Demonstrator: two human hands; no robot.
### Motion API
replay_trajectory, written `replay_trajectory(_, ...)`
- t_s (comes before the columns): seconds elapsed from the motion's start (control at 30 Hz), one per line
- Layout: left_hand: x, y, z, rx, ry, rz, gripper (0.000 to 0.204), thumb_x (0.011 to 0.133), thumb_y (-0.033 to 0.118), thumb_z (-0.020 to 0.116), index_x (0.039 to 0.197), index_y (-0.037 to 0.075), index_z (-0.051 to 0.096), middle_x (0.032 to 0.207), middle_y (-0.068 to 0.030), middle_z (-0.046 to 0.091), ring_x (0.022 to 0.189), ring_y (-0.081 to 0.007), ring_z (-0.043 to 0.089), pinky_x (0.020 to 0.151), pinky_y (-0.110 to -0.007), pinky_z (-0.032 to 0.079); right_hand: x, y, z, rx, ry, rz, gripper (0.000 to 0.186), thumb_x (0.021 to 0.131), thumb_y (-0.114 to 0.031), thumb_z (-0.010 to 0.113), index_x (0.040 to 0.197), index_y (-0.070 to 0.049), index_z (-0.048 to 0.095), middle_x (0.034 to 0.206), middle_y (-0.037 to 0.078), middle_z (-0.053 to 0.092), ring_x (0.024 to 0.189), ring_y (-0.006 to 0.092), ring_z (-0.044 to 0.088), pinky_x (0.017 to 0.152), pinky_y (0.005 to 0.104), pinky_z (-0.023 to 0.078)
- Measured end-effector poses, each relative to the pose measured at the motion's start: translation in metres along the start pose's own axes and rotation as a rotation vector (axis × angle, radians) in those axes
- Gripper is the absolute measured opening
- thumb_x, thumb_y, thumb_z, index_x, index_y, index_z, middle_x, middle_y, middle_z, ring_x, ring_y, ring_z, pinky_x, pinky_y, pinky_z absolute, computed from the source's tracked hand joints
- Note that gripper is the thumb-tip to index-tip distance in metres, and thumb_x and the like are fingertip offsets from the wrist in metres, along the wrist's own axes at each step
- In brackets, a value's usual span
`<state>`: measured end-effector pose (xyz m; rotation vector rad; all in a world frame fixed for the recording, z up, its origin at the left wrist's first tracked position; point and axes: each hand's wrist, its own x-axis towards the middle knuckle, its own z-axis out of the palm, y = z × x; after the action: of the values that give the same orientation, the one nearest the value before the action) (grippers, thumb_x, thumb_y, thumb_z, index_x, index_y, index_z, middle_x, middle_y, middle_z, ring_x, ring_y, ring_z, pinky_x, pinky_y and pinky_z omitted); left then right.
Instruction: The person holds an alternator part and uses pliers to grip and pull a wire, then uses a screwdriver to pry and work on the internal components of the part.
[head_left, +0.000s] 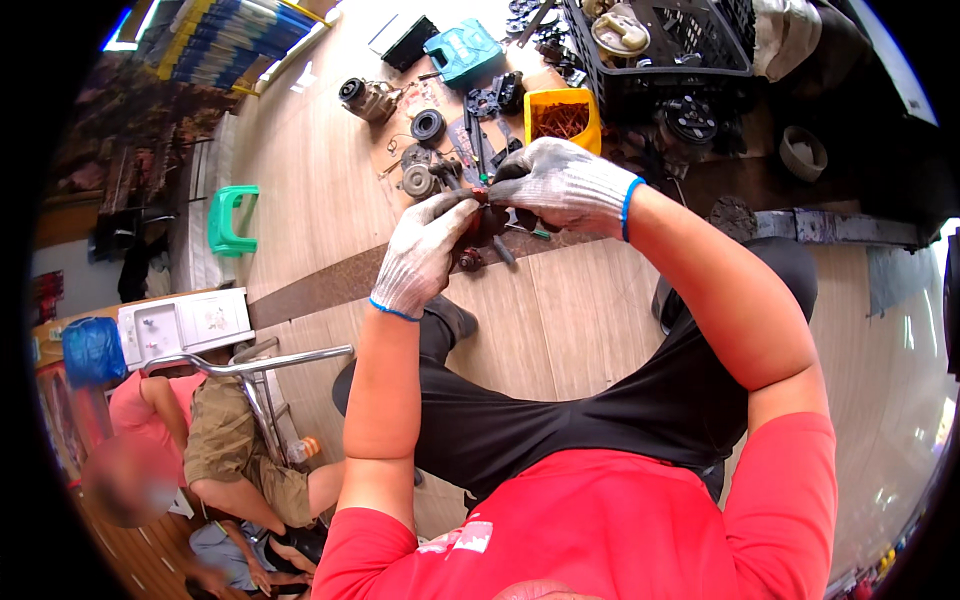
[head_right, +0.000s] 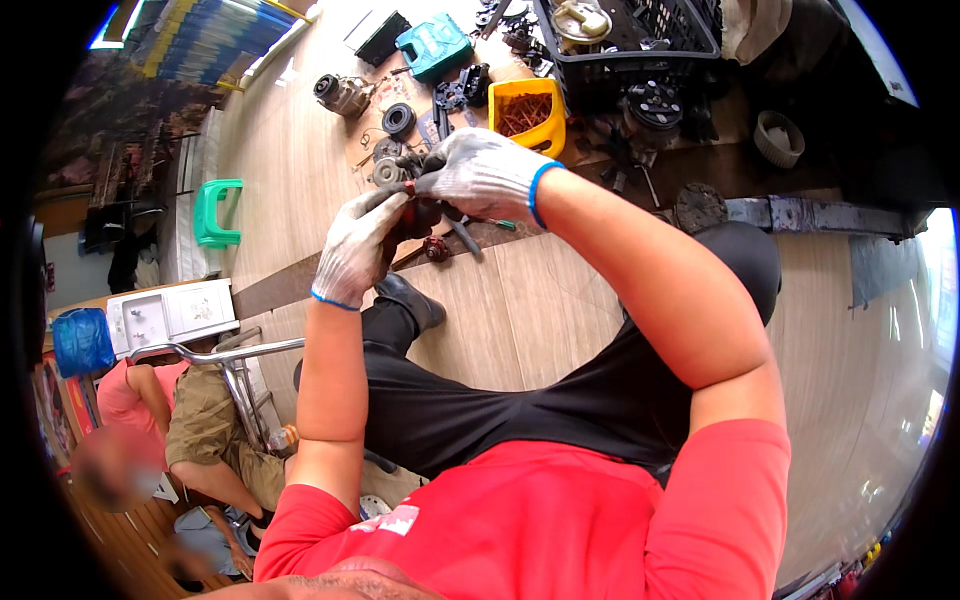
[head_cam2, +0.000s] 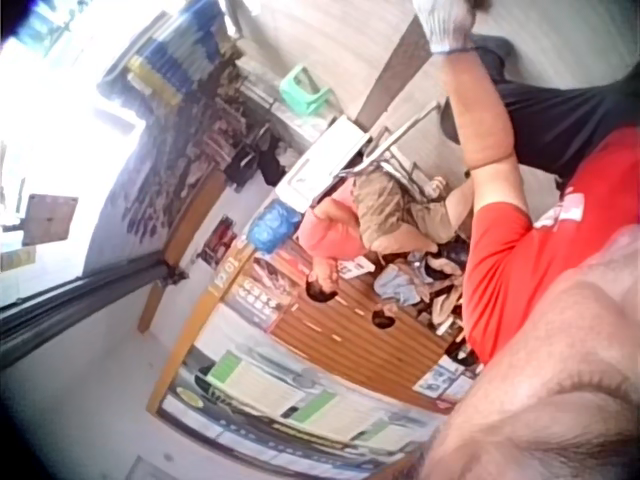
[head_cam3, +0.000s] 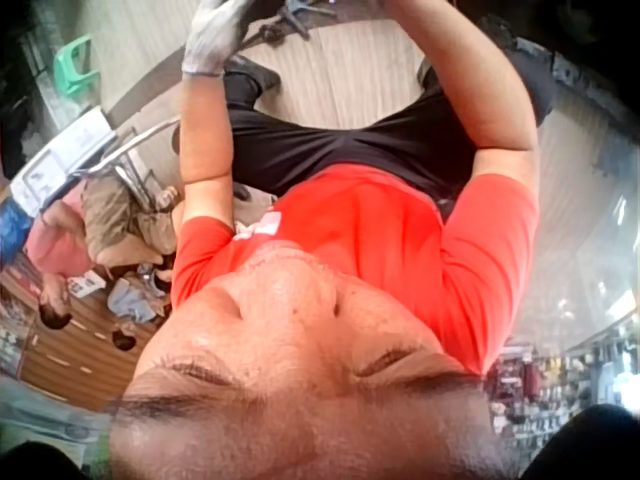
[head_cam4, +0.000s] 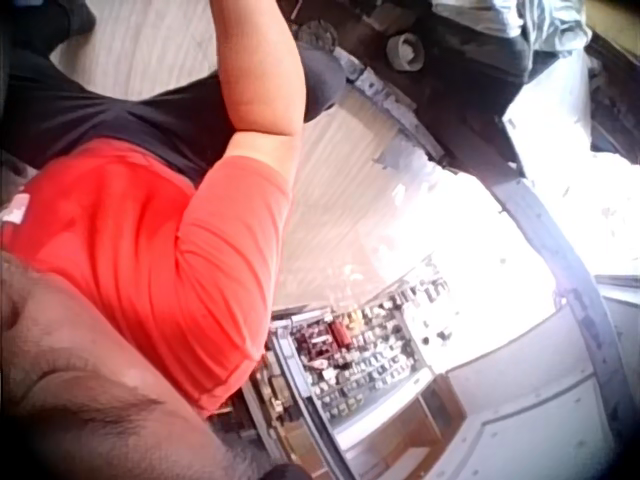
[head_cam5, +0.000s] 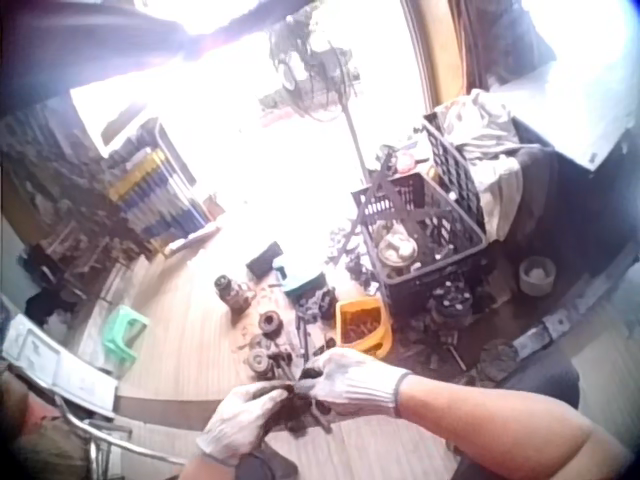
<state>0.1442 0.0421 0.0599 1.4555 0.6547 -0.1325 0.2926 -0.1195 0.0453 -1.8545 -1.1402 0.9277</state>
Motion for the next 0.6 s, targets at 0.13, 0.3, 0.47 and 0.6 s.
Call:
replay_trajectory(0.13, 0.004, -0.006, 0.002, -0.28, 0.0, 0.13, 0.033, 0.102, 0.013, 0.055, 0.127, -0.009, 0.058, 0.114, -0.022, 0.068, 0.102, -0.0302, 0.069, 0.087, -0.041, 0.057, -0.005, -0.01, 0.012, 0.127, 0.07, 0.047, 0.02, 0.089, -0.024, 0.062, 0.098, -0.011, 0.074, 0.082, 0.015, 0.07, 0.073, 0.0321, 0.067, 0.066, 0.0385, 0.052)
replay_trajectory(0.3, 0.014, -0.011, 0.002, -0.691, 0.054, 0.213, 0.029, 0.106, 0.017, 0.049, 0.124, -0.003, 0.059, 0.116, -0.0182, 0.068, 0.109, -0.0311, 0.066, 0.096, -0.044, 0.055, -0.001, 0.008, 0.034, -0.459, 0.291, -0.585, 0.027, 0.083, -0.011, 0.059, 0.106, -0.018, 0.072, 0.1, 0.01, 0.069, 0.086, 0.0309, 0.07, 0.073, 0.041, 0.057)
replay_trajectory(0.47, 0.015, -0.008, -0.002, -0.904, 0.052, 0.295, 0.033, 0.107, 0.024, 0.044, 0.127, 0.001, 0.058, 0.116, -0.0164, 0.068, 0.112, -0.0361, 0.065, 0.097, -0.051, 0.053, -0.004, 0.008, 0.049, -0.259, 0.247, -0.54, 0.018, 0.083, -0.004, 0.063, 0.097, -0.011, 0.071, 0.083, 0.009, 0.068, 0.073, 0.0242, 0.068, 0.066, 0.0358, 0.056)
replay_trajectory(0.6, 0.012, -0.004, 0.0, -0.947, 0.041, 0.316, 0.036, 0.107, 0.027, 0.045, 0.129, 0.001, 0.057, 0.115, -0.013, 0.067, 0.108, -0.034, 0.064, 0.093, -0.048, 0.054, 0.0, 0.017, 0.051, -0.34, 0.154, -0.528, 0.022, 0.085, -0.01, 0.062, 0.105, -0.012, 0.07, 0.09, 0.013, 0.068, 0.077, 0.0294, 0.069, 0.067, 0.0391, 0.055)
